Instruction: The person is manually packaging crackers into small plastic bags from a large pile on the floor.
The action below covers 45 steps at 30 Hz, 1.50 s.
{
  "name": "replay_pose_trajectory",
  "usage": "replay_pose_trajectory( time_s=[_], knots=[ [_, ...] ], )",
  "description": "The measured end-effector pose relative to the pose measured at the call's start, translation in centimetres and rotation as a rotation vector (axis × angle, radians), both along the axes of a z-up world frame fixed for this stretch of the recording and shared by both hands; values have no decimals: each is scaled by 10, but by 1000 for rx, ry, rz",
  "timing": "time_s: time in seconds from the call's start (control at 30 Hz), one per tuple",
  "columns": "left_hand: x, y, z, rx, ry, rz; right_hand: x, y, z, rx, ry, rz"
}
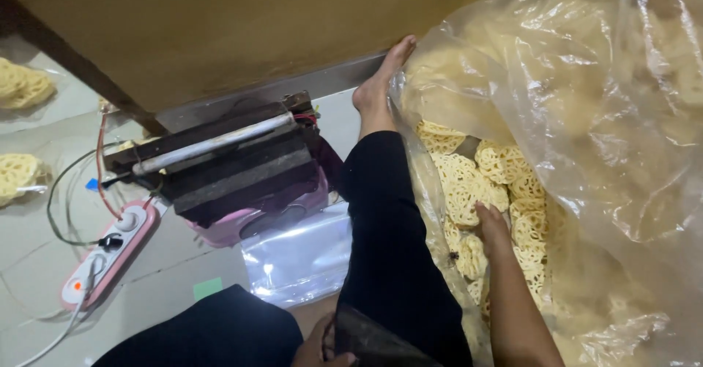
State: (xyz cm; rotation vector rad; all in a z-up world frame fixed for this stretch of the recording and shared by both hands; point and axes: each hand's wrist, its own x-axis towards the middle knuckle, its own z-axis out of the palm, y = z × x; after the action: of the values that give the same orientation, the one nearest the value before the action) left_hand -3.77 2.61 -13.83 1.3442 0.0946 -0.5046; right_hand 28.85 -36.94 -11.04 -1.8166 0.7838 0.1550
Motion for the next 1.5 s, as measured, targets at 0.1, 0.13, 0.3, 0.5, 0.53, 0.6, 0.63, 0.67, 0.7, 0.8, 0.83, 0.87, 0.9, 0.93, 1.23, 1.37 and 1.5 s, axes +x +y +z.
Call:
replay_pose_trajectory(
  time_s=[0.1,0.13,0.3,0.5,0.53,0.6,0.63,0.67,0.7,0.8,0.83,0.87,0.9,0.93,1.23,1.37,1.5],
  knots=[
    [-19,13,-46,255,156,11,13,-6,-2,80,42,97],
    [-12,20,-20,56,292,46,12,-8,0,195,-12,52],
    [26,74,140,190,385,86,-7,0,44,340,-170,25],
    [23,103,218,83,338,866,-66,52,132,777,-461,83],
    [26,99,241,149,242,859,-78,67,146,889,-486,198],
    [29,95,263,214,147,871,-100,89,156,1007,-496,333],
    [30,95,262,311,-12,779,-110,94,153,1018,-475,408],
    [32,95,261,407,-167,683,-118,100,150,1028,-454,484],
    [32,94,263,410,-166,704,-128,118,165,1035,-446,504],
    [31,94,273,341,-246,619,-159,167,206,940,-510,869],
    [30,95,279,231,-233,590,-167,179,216,814,-514,968],
    [29,94,285,120,-220,558,-176,189,226,684,-517,1061],
    [26,96,290,122,-218,570,-179,193,229,689,-512,1072],
    [24,99,294,130,-231,590,-181,197,231,635,-548,1174],
    [15,116,295,620,-417,584,-200,219,250,581,-529,1334],
    [10,118,287,819,-536,645,-208,228,252,669,-536,1312],
    [12,113,290,798,-541,631,-213,234,255,660,-533,1338]
  ],
)
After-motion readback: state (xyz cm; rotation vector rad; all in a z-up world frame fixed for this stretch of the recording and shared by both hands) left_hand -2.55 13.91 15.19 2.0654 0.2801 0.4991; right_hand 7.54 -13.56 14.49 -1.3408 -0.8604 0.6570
